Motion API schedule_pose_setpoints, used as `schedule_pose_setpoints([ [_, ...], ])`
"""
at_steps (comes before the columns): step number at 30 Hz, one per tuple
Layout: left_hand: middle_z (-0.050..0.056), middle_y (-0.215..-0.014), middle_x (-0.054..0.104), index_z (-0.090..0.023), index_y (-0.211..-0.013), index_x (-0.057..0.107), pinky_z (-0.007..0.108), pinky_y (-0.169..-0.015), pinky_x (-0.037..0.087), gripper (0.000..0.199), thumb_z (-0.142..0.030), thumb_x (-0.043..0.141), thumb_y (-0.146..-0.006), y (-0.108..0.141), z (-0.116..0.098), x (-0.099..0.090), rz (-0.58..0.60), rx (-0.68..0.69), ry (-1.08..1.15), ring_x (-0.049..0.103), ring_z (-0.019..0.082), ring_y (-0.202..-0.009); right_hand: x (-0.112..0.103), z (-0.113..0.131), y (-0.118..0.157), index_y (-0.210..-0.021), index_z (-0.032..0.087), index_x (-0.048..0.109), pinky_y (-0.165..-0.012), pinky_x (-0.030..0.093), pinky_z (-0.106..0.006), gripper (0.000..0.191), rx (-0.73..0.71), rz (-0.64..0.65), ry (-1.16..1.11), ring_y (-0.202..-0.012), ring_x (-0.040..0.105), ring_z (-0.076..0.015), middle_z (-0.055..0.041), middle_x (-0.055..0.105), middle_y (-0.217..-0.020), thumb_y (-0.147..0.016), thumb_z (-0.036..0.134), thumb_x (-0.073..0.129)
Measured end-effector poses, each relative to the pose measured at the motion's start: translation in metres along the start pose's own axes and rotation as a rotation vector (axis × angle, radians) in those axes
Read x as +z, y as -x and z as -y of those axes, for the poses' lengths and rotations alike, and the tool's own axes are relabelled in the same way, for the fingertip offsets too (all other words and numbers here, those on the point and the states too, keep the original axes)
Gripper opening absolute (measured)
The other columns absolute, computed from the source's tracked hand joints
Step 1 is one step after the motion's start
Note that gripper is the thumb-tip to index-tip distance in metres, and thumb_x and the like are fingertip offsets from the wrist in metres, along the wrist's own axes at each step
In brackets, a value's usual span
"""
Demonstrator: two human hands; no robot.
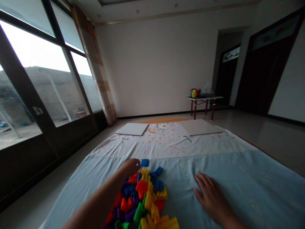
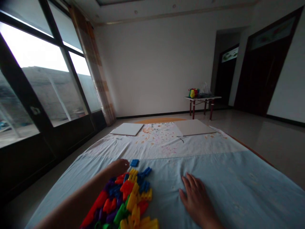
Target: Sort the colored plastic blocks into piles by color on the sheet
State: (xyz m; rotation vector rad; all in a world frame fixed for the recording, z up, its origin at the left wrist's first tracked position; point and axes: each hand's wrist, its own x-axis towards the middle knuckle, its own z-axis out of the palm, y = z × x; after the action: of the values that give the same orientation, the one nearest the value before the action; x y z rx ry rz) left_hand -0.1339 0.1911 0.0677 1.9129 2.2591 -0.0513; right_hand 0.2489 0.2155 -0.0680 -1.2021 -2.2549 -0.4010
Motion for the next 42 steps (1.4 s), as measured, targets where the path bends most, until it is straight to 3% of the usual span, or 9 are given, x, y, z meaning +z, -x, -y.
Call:
schedule_pose_setpoints([
  [7,0.013,-0.13,0.049,-0.018,-0.127,0.047,0.05,-0.094,0.043,0.057,-0.054,0.046,-0.083,-0.019,-0.069,0.019,0.011,-0.031,-0.003,0.049,0.027,-0.116,0.001,-0.001,0.001,-0.116,0.016,0.061,-0.098,0.038,-0.044,0.044,-0.001,0.014,0.01,-0.114,0.053,-0.0273,-0.0136,0.06,-0.123,-0.087,0.046,0.044],
  [13,0.015,-0.133,0.046,-0.021,-0.123,0.054,0.054,-0.095,0.039,0.068,-0.064,0.053,-0.07,0.011,-0.107,0.034,0.047,-0.012,-0.038,0.04,0.036,-0.123,0.0,-0.005,0.001,-0.114,0.015,0.061,-0.096,0.039,-0.044,0.047,-0.012,0.028,-0.012,-0.113,0.053,-0.0284,-0.0151,0.06,-0.121,-0.087,0.048,0.042],
  [18,0.014,-0.122,0.055,-0.017,-0.112,0.061,0.053,-0.097,0.035,0.047,-0.049,0.048,-0.079,0.049,-0.107,0.027,0.031,0.074,-0.084,0.048,0.03,-0.115,-0.006,-0.004,-0.001,-0.114,0.013,0.061,-0.096,0.039,-0.044,0.045,-0.01,0.04,-0.006,-0.112,0.053,-0.028,-0.0155,0.06,-0.12,-0.088,0.044,0.04],
  [24,0.009,-0.116,0.062,-0.025,-0.101,0.068,0.058,-0.106,0.022,0.032,-0.034,0.054,-0.073,0.085,-0.074,0.009,0.047,0.149,-0.096,0.049,0.031,-0.117,-0.01,0.001,-0.004,-0.113,0.014,0.061,-0.095,0.039,-0.041,0.04,0.008,0.028,0.009,-0.111,0.053,-0.027,-0.0149,0.061,-0.119,-0.087,0.039,0.043],
  [30,0.011,-0.137,0.048,-0.025,-0.127,0.051,0.061,-0.11,0.009,0.047,-0.042,0.041,-0.084,0.12,-0.061,-0.007,-0.106,0.095,-0.027,0.038,0.028,-0.129,-0.013,0.003,-0.005,-0.111,0.013,0.062,-0.094,0.039,-0.041,0.039,0.011,0.025,0.024,-0.11,0.054,-0.0269,-0.015,0.062,-0.117,-0.088,0.036,0.043],
  [34,0.004,-0.148,0.035,-0.035,-0.136,0.039,0.054,-0.114,0.008,0.054,-0.052,0.04,-0.085,0.174,-0.086,0.02,-0.177,0.382,0.084,0.026,0.026,-0.137,-0.012,0.002,-0.005,-0.112,0.013,0.062,-0.094,0.039,-0.04,0.038,0.01,0.028,0.02,-0.11,0.053,-0.0269,-0.0146,0.062,-0.116,-0.087,0.036,0.044],
  [37,0.005,-0.15,0.03,-0.038,-0.139,0.032,0.058,-0.113,0.009,0.059,-0.057,0.039,-0.083,0.198,-0.104,0.052,-0.029,0.692,0.078,0.025,0.028,-0.137,-0.01,0.0,-0.005,-0.113,0.012,0.061,-0.094,0.039,-0.04,0.039,0.007,0.044,0.005,-0.111,0.053,-0.0272,-0.0153,0.061,-0.117,-0.087,0.036,0.045],
  [39,0.006,-0.152,0.025,-0.037,-0.138,0.033,0.06,-0.112,0.01,0.058,-0.058,0.035,-0.085,0.199,-0.111,0.064,0.004,0.745,0.047,0.023,0.029,-0.138,-0.009,-0.001,-0.005,-0.114,0.012,0.061,-0.094,0.039,-0.04,0.04,0.012,0.051,-0.004,-0.111,0.053,-0.0274,-0.0157,0.061,-0.118,-0.087,0.037,0.044],
  [42,0.006,-0.151,0.028,-0.037,-0.134,0.041,0.061,-0.112,0.009,0.051,-0.053,0.034,-0.087,0.184,-0.113,0.063,-0.058,0.618,0.014,0.023,0.029,-0.138,-0.01,-0.001,-0.006,-0.113,0.013,0.061,-0.094,0.039,-0.041,0.04,0.026,0.056,-0.019,-0.111,0.053,-0.0272,-0.0153,0.061,-0.118,-0.087,0.037,0.044],
])
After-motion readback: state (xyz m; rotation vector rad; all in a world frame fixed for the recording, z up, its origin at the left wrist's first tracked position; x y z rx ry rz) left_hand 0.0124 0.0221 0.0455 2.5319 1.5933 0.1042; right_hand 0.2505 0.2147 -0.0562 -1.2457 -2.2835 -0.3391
